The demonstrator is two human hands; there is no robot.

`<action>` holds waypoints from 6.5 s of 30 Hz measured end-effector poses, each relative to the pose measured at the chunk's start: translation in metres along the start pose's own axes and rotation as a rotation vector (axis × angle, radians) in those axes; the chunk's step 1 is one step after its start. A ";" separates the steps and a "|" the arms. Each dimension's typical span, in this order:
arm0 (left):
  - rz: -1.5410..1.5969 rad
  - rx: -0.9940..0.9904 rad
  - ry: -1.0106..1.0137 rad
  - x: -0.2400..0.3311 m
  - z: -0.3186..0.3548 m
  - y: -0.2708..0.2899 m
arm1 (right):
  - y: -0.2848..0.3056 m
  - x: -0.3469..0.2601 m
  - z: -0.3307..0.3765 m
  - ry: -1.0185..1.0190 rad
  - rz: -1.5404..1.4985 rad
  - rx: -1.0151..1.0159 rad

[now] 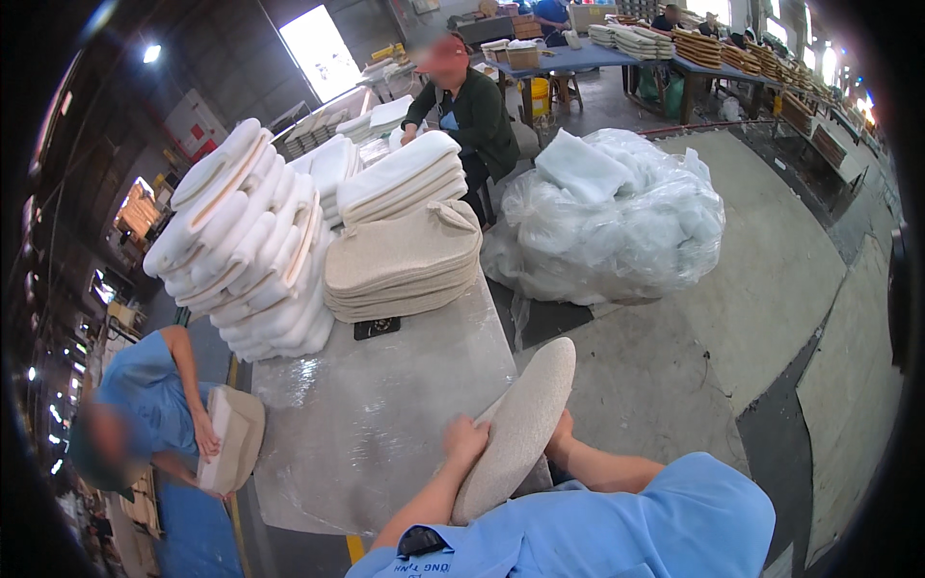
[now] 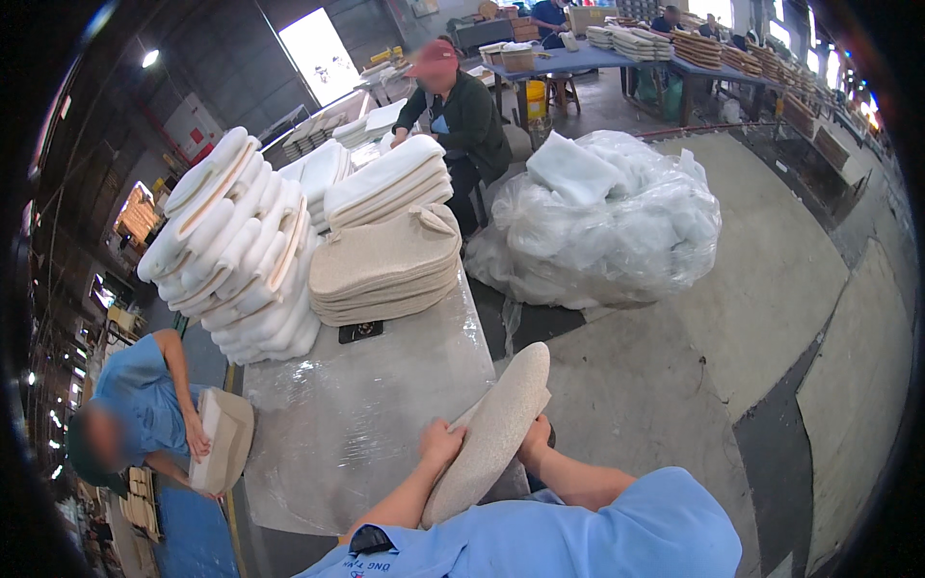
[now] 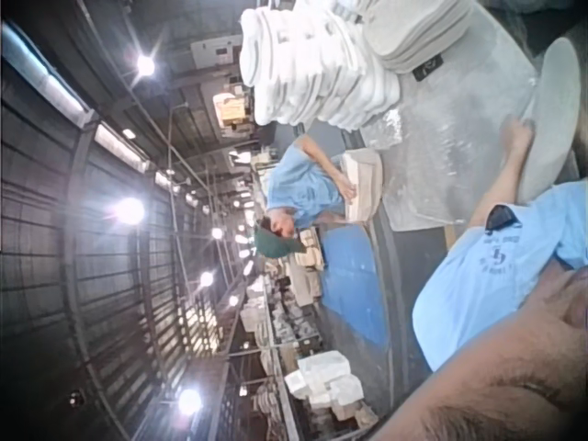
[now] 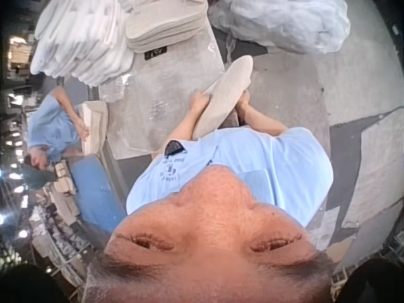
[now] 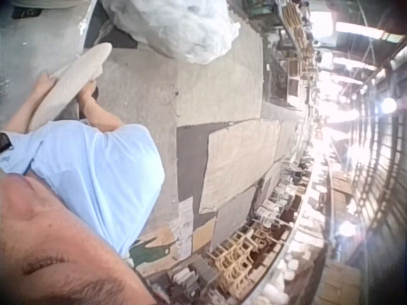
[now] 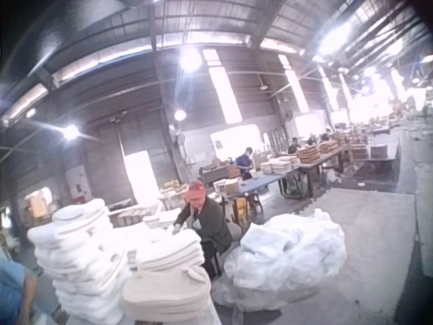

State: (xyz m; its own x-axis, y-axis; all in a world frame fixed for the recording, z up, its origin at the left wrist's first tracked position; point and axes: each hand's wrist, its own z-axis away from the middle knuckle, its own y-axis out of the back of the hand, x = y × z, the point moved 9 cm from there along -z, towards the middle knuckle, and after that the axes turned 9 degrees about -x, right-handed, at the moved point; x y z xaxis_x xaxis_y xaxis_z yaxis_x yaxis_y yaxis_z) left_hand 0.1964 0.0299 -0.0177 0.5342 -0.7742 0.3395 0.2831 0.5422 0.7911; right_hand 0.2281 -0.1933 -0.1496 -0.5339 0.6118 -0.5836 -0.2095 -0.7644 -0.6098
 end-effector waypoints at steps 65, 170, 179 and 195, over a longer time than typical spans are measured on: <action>0.110 0.234 -0.354 0.085 -0.044 -0.052 | 0.034 0.034 -0.026 -0.440 -0.129 0.146; 0.518 -0.379 0.669 -0.155 0.170 -0.014 | -0.099 -0.104 0.005 -0.822 2.189 -0.504; 0.549 -0.353 0.700 -0.174 0.148 -0.036 | -0.085 -0.083 -0.028 -0.881 2.195 -0.505; 0.424 0.333 0.503 -0.199 0.082 0.131 | -0.212 -0.142 -0.008 0.075 1.775 -0.362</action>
State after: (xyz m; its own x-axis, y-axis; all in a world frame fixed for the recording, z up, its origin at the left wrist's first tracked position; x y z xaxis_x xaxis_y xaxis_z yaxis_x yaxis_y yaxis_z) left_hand 0.0617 0.2287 0.0602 0.8676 -0.2335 0.4390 -0.2427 0.5717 0.7838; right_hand 0.3552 -0.1166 0.0579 0.1362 -0.7775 -0.6140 0.6805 -0.3770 0.6283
